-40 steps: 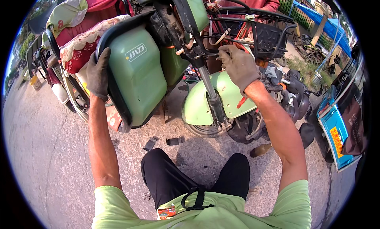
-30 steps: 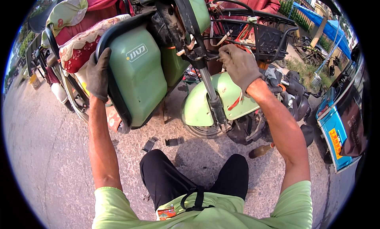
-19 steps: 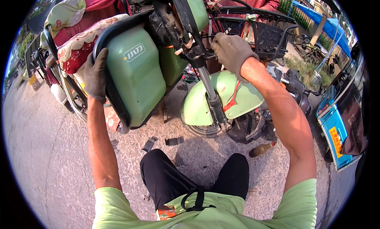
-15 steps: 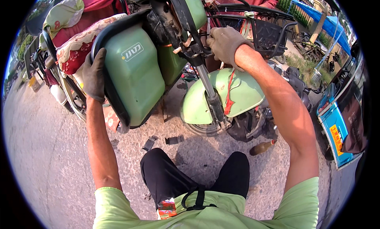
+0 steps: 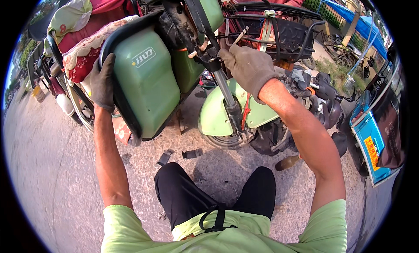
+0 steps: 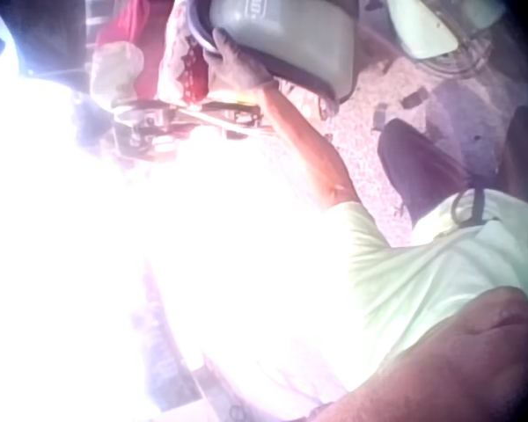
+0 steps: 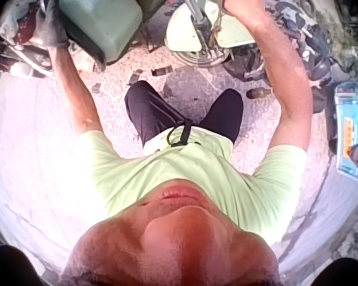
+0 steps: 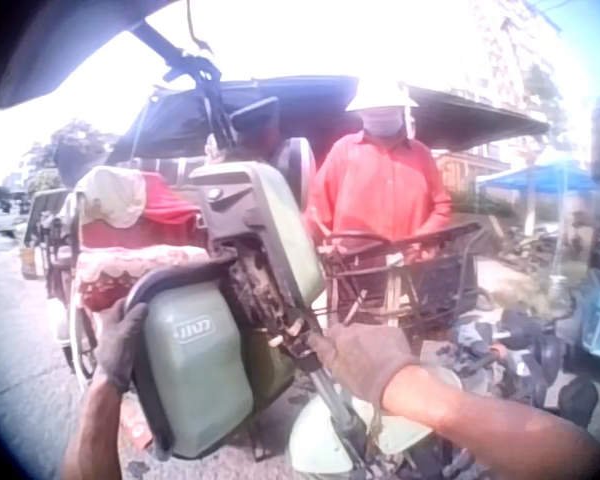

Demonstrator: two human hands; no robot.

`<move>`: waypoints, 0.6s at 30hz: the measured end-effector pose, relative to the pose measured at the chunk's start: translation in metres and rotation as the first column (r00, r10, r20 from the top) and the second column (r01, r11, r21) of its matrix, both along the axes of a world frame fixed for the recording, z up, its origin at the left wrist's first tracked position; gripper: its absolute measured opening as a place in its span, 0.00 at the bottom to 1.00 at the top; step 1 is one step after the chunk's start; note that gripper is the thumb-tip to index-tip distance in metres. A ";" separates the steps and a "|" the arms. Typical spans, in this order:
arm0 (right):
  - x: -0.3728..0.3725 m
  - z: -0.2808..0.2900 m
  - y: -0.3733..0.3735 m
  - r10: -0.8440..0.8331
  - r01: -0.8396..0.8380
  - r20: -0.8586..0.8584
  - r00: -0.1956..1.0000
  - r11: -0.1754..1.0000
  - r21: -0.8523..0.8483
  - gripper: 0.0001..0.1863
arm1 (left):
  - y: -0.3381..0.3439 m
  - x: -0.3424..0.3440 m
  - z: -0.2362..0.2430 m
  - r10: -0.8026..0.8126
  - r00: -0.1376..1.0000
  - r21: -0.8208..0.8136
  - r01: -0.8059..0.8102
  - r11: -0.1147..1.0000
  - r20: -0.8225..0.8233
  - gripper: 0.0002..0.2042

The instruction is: The person sits on the ground and uses a tool to tighten or adjust a bolt on the front fork of a green scooter. The person holds the scooter steady with the left hand while manipulating the tool with the right hand.

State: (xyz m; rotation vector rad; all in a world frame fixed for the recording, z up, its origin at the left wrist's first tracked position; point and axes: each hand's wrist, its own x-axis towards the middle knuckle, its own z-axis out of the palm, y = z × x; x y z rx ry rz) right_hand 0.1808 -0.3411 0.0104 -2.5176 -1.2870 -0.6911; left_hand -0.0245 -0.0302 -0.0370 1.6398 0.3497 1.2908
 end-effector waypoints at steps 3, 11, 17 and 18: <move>0.016 -0.040 -0.023 0.069 -0.049 -0.063 0.996 0.960 0.276 0.19 | -0.004 0.003 0.002 -0.015 1.000 -0.019 0.015 1.000 0.008 0.22; 0.017 -0.083 -0.020 0.158 -0.039 -0.146 0.977 0.799 0.600 0.16 | -0.002 0.003 0.001 -0.009 1.000 -0.049 0.010 0.999 0.011 0.23; 0.015 -0.056 -0.025 0.384 0.016 -0.479 0.789 0.767 0.641 0.20 | 0.004 0.001 0.000 0.000 1.000 -0.021 0.001 1.000 0.006 0.20; 0.016 -0.054 -0.024 0.483 0.068 -0.565 0.669 0.717 0.694 0.22 | 0.003 0.001 0.000 -0.001 1.000 -0.026 0.001 1.000 0.001 0.20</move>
